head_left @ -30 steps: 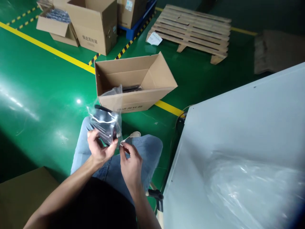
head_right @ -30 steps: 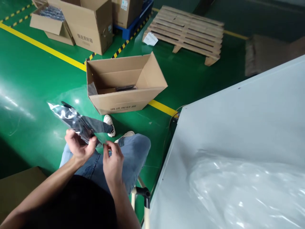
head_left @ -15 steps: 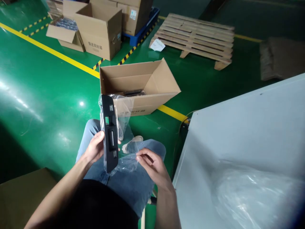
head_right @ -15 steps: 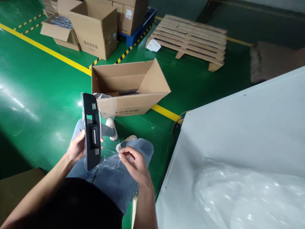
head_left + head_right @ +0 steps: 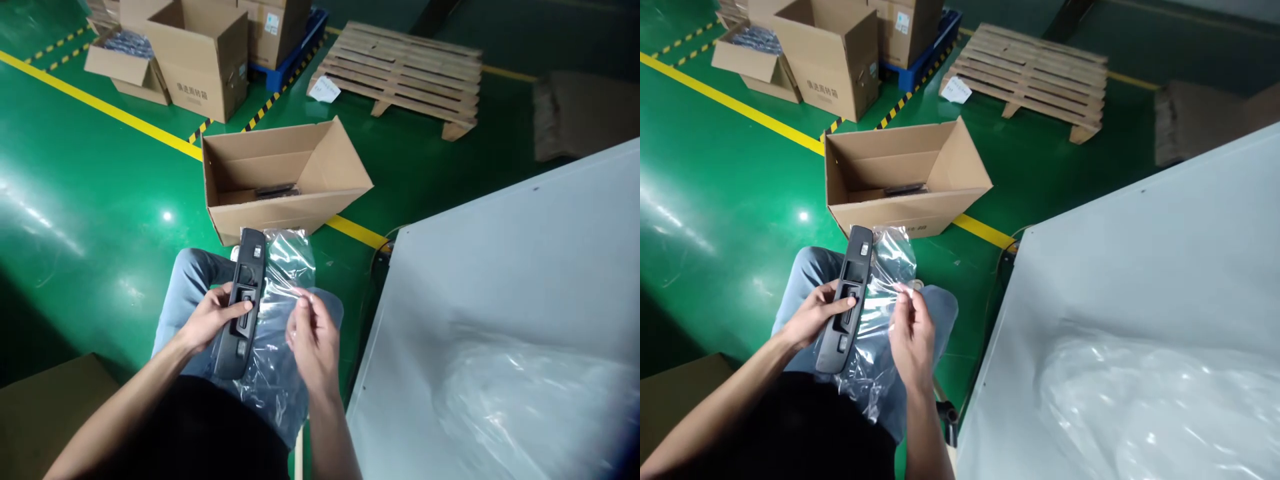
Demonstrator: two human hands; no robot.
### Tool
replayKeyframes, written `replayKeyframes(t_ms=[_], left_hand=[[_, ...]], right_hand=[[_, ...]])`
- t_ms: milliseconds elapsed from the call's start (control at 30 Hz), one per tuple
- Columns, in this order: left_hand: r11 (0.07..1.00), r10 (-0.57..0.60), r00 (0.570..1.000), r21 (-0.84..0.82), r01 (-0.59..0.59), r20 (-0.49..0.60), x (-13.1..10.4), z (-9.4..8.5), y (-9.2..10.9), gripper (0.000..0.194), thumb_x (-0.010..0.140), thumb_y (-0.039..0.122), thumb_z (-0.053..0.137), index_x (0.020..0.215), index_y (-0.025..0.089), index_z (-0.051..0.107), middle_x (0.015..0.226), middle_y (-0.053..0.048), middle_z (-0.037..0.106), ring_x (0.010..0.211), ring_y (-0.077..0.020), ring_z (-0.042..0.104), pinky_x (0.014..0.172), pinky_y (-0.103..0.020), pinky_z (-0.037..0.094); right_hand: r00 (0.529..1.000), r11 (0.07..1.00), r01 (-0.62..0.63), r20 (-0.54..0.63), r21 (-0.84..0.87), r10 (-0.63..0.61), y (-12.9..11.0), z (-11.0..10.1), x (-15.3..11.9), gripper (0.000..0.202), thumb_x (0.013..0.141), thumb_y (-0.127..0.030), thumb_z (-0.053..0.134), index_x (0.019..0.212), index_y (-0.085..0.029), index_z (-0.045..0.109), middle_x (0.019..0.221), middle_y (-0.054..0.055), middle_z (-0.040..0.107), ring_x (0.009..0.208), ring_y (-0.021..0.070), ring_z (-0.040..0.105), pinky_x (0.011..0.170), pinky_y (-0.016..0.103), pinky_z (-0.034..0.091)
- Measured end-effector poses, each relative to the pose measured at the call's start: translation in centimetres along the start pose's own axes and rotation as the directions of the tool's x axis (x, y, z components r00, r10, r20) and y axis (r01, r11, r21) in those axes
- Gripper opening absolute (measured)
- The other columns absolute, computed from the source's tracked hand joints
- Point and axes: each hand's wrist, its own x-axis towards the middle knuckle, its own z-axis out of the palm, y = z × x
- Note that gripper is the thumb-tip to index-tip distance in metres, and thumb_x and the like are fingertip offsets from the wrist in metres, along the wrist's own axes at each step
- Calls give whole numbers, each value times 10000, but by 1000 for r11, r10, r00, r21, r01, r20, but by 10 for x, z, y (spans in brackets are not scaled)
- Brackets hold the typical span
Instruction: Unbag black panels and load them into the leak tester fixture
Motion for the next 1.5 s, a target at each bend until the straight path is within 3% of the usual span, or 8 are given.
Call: replayKeyframes(t_ms=[267,367,500,633,833,1067,1267,1500], left_hand=[[994,-39,992,106,26,124,-7,-11,18,459,694,439,963,982,150,753,883,-60,761,787,-192,703,698,-274,567],[959,49,988,268,-87,144,-7,-14,24,418,756,414,923,1039,159,751,926,-46,737,864,-187,670,757,-258,527],[849,68,967,495,-187,247,-15,-12,35,393,832,415,850,1112,170,723,961,-28,681,855,-168,598,753,-251,493],[694,27,942,672,-258,333,-24,-8,42,325,895,397,773,1126,184,689,950,-13,660,825,-160,556,734,-251,457],[306,-33,931,890,-336,363,-31,-5,52,424,947,414,684,1337,252,638,1036,-50,771,799,-222,672,720,-311,439],[-21,-40,921,921,-388,387,-38,-5,71,545,986,333,582,1521,249,531,1103,-110,795,940,-318,750,768,-370,453],[111,-90,863,866,-488,497,-39,-12,86,402,946,322,609,1338,254,667,923,-51,777,835,-252,722,728,-317,455],[289,-175,815,820,-493,552,-36,-16,99,269,909,344,644,1144,240,724,887,-44,750,788,-226,688,700,-290,459]], right_hand=[[993,957,-112,77,268,95,33,-9,6,473,957,-668,632,1186,-256,653,686,-81,352,462,63,258,384,202,242],[997,988,31,71,149,-42,46,-21,13,541,970,-686,588,1276,-244,647,748,-37,483,519,101,451,446,247,417],[976,982,189,-105,-28,-191,46,-37,24,617,948,-649,646,1397,-229,591,1179,126,665,1017,235,700,833,387,627],[930,933,312,-143,-182,-339,21,-38,25,519,943,-535,707,1367,-246,632,1230,117,681,1120,238,680,999,417,589],[829,775,549,84,-313,-554,-27,-32,22,390,952,-409,720,1316,-273,696,1184,98,697,1056,243,667,977,424,587],[843,817,538,147,-207,-517,-38,-45,22,221,994,-342,670,1193,-279,742,1072,71,709,988,216,685,905,370,609],[795,752,598,325,-278,-513,-52,-66,24,224,973,-279,689,1169,-324,787,1147,55,742,1075,224,706,996,403,611],[717,714,660,480,-235,-505,-67,-65,24,157,942,-243,697,985,-309,833,908,42,789,857,224,736,790,402,662]])
